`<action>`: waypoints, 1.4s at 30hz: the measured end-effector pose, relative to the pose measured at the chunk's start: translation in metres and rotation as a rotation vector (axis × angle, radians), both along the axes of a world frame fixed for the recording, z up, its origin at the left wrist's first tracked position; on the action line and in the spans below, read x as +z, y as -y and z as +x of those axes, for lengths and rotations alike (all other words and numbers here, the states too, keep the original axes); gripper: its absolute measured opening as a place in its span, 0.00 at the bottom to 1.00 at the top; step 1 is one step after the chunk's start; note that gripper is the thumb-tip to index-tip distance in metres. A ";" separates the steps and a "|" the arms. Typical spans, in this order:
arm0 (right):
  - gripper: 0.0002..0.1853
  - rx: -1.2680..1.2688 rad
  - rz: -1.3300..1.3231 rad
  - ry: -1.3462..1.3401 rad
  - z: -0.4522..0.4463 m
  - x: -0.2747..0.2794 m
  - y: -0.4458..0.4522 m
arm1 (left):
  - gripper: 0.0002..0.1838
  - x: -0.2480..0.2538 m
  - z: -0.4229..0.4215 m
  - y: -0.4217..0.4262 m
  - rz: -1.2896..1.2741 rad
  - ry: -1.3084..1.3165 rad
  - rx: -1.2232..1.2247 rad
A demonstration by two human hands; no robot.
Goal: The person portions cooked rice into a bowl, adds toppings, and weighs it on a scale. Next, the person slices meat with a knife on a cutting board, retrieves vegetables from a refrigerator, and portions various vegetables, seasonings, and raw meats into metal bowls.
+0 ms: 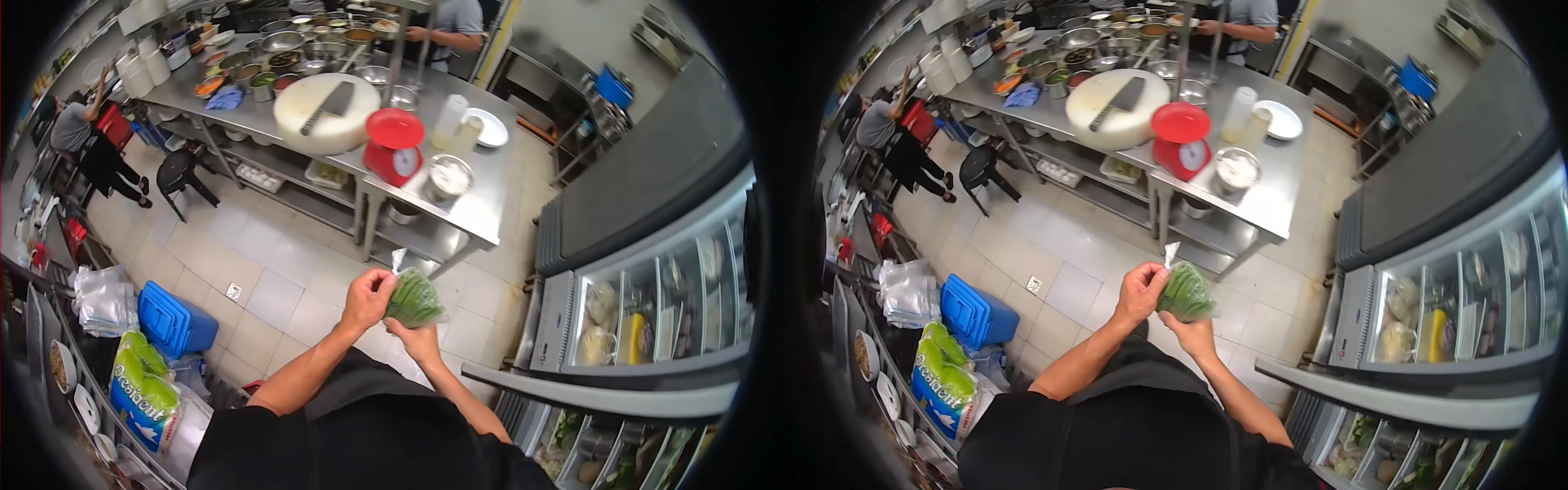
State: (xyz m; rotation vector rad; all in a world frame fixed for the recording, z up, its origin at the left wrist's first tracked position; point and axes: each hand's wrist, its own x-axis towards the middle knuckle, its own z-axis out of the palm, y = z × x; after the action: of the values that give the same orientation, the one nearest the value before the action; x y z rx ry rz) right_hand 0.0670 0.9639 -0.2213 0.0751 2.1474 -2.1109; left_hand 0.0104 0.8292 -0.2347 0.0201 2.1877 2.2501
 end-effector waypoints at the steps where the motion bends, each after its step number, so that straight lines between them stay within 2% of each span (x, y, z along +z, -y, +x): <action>1: 0.24 0.058 0.073 -0.071 -0.021 -0.009 0.025 | 0.11 -0.010 -0.015 0.028 -0.114 -0.035 0.065; 2: 0.26 0.111 0.147 -0.152 -0.041 -0.011 0.049 | 0.12 -0.013 -0.032 0.052 -0.227 -0.080 0.126; 3: 0.30 0.064 -0.018 -0.067 -0.056 -0.002 0.075 | 0.14 -0.006 -0.046 0.072 -0.277 -0.144 0.219; 5: 0.36 0.018 -0.032 -0.269 -0.094 0.013 0.114 | 0.14 -0.008 -0.079 0.115 -0.383 -0.149 0.281; 7: 0.36 0.100 0.301 -0.668 -0.140 0.023 0.134 | 0.17 -0.008 -0.105 0.137 -0.429 -0.196 0.366; 10: 0.31 0.280 0.545 -0.740 -0.202 0.008 0.169 | 0.22 0.013 -0.149 0.174 -0.401 0.050 0.317; 11: 0.25 0.263 0.554 -0.811 -0.224 0.005 0.183 | 0.27 0.023 -0.163 0.183 -0.282 0.062 0.368; 14: 0.25 0.288 0.685 -0.898 -0.268 0.027 0.218 | 0.28 0.014 -0.212 0.219 -0.106 0.157 0.465; 15: 0.23 0.261 0.680 -0.975 -0.288 0.028 0.231 | 0.29 0.014 -0.229 0.229 -0.180 0.095 0.528; 18: 0.20 0.289 0.592 -0.987 -0.354 0.024 0.263 | 0.30 0.032 -0.279 0.256 -0.303 0.087 0.584; 19: 0.16 0.209 0.554 -1.109 -0.379 0.026 0.275 | 0.30 0.034 -0.300 0.264 -0.338 0.038 0.600; 22: 0.10 0.169 0.426 -1.185 -0.455 0.029 0.301 | 0.30 0.046 -0.372 0.287 -0.463 -0.104 0.643; 24: 0.04 0.206 0.371 -1.068 -0.502 0.033 0.313 | 0.29 0.053 -0.414 0.297 -0.582 -0.168 0.640; 26: 0.05 0.151 0.489 -0.984 -0.549 0.044 0.327 | 0.26 0.064 -0.445 0.301 -0.441 -0.122 0.593; 27: 0.05 0.093 0.383 -1.016 -0.567 0.048 0.337 | 0.25 0.070 -0.459 0.306 -0.370 -0.100 0.564; 28: 0.05 0.034 0.283 -1.042 -0.583 0.052 0.344 | 0.24 0.073 -0.474 0.316 -0.426 -0.091 0.498; 30: 0.07 0.004 0.415 -1.046 -0.613 0.057 0.350 | 0.23 0.079 -0.505 0.346 -0.523 -0.070 0.362; 31: 0.08 -0.013 0.481 -1.044 -0.625 0.057 0.355 | 0.20 0.082 -0.520 0.359 -0.611 -0.048 0.371; 34: 0.11 -0.066 0.664 -1.031 -0.650 0.050 0.379 | 0.14 0.068 -0.574 0.361 -0.718 -0.153 0.727; 35: 0.11 -0.098 0.656 -1.028 -0.660 0.049 0.389 | 0.11 0.061 -0.591 0.364 -0.804 0.012 0.697; 37: 0.10 -0.159 0.657 -1.003 -0.677 0.050 0.402 | 0.16 0.045 -0.632 0.332 -0.698 0.255 1.172; 40: 0.05 -0.224 0.749 -0.921 -0.694 0.057 0.417 | 0.26 -0.022 -0.692 0.345 -0.221 0.322 0.966; 42: 0.04 -0.233 0.848 -0.843 -0.706 0.058 0.424 | 0.28 -0.017 -0.698 0.381 0.134 0.346 0.297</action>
State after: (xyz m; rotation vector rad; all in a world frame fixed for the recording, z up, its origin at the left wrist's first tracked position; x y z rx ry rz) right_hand -0.6393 0.5401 -0.1629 -0.6090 3.5270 -1.2238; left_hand -0.6876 0.4487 -0.2518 -0.6811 1.9619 2.3164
